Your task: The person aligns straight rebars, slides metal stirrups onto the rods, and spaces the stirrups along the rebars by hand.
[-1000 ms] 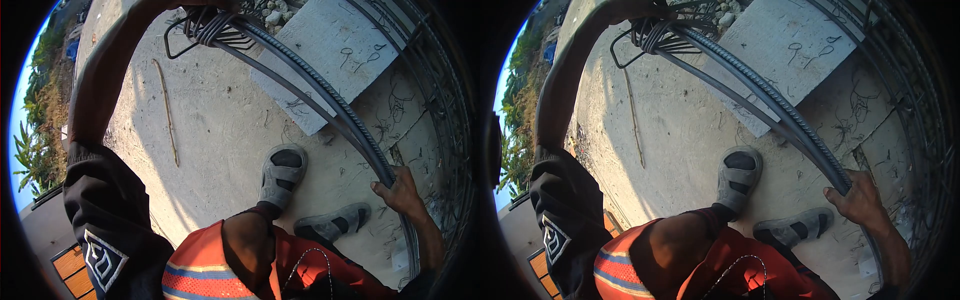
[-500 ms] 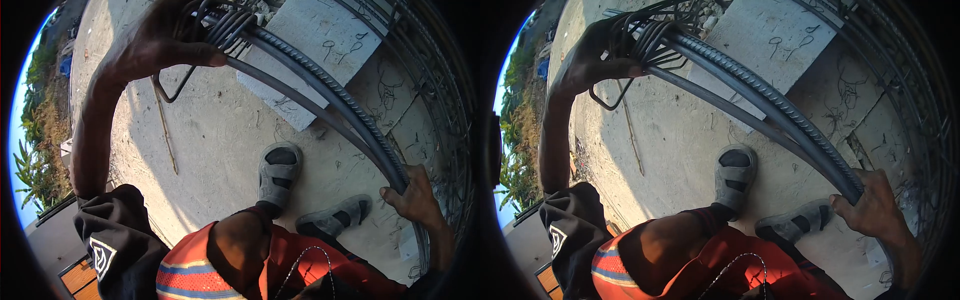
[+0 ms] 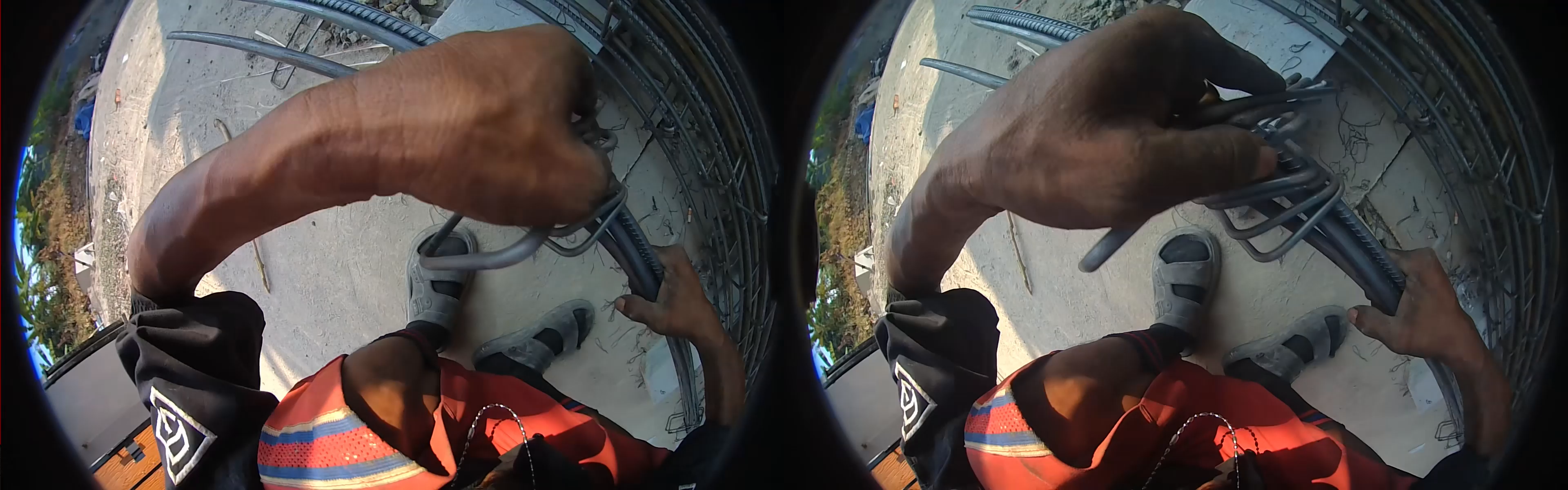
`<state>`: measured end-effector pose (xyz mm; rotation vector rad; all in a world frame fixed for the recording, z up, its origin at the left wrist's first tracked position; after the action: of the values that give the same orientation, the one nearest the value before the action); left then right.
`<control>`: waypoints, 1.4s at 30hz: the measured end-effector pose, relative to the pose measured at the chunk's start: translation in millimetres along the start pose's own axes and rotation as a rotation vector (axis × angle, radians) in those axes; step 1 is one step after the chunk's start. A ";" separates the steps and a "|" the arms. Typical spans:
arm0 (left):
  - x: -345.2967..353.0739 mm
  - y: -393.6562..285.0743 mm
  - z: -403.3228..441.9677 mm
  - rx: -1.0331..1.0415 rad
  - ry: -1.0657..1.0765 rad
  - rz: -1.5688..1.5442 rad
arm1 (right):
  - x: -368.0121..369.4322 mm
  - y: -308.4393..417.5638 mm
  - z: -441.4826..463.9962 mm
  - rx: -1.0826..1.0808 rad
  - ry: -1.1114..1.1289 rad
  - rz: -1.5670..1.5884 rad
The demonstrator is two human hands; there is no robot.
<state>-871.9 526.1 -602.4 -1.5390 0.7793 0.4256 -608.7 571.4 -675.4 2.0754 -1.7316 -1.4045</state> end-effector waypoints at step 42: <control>13.1 64.5 -33.3 0.231 0.187 0.607 | 71.0 53.5 -0.2 -0.717 -0.775 -0.757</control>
<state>-913.3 492.4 -653.3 -1.1169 1.4002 0.6131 -652.4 494.6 -684.5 1.8835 -0.2552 -2.7531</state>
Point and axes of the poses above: each hand's wrist, its own z-axis towards the middle knuckle, its own x-axis out of the palm, y = z × x, the point moved 3 cm from there along z, towards the middle knuckle, and after that the axes turned 3 degrees about -y, right-handed, at the moved point
